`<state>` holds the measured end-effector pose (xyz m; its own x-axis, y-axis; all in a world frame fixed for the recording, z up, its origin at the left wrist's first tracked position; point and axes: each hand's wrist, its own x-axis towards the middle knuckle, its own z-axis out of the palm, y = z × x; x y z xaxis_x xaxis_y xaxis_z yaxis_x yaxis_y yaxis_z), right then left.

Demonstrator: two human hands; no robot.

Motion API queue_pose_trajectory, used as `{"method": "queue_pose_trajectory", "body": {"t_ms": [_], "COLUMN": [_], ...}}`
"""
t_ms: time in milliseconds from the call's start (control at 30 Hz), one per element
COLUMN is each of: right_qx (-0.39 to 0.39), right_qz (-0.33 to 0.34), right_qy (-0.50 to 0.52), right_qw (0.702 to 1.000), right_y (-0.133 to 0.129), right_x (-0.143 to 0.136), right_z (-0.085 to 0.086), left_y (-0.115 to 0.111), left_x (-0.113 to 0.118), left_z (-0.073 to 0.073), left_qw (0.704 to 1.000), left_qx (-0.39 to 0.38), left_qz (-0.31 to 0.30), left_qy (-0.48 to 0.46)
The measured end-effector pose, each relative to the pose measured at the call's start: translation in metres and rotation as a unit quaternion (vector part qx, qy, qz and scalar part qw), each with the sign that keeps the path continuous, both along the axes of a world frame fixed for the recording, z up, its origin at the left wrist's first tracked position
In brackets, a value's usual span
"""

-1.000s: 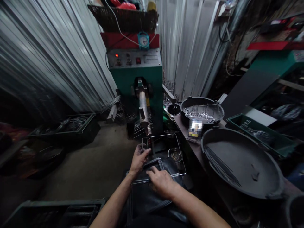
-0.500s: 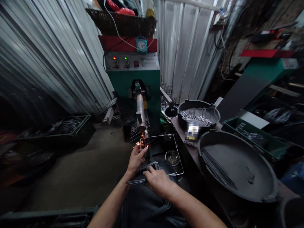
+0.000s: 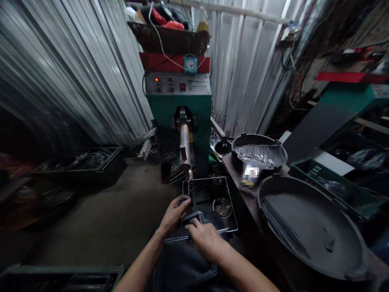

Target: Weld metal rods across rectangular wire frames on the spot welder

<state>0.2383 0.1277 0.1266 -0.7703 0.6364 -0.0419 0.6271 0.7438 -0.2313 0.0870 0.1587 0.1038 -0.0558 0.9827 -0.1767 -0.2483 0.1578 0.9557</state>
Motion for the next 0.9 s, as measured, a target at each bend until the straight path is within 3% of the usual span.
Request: {"method": "queue_pose_trajectory", "body": {"t_ms": [167,467,633,900], "right_qx": [0.003,-0.021,-0.049,-0.037], "right_qz": [0.003,-0.009,-0.028,-0.116], "right_qy": [-0.011,0.013,0.105,0.315], "right_qw": [1.0,1.0,0.993,0.941], "right_y": [0.0,0.007,0.032,0.089], "right_x": [-0.001,0.003,0.003,0.02], "right_z": [0.005,-0.006,-0.002,-0.013], "left_y": [0.001,0.006,0.032,0.085], "left_x": [0.001,-0.002,-0.016,-0.041], "left_z": [-0.002,-0.004,-0.001,0.011], "left_qw": [1.0,0.999,0.999,0.996], "left_qx": [-0.005,-0.019,-0.004,0.008], "left_qz": [-0.004,-0.035,0.015,0.053], "left_qy": [-0.023,-0.022,-0.031,-0.077]}}
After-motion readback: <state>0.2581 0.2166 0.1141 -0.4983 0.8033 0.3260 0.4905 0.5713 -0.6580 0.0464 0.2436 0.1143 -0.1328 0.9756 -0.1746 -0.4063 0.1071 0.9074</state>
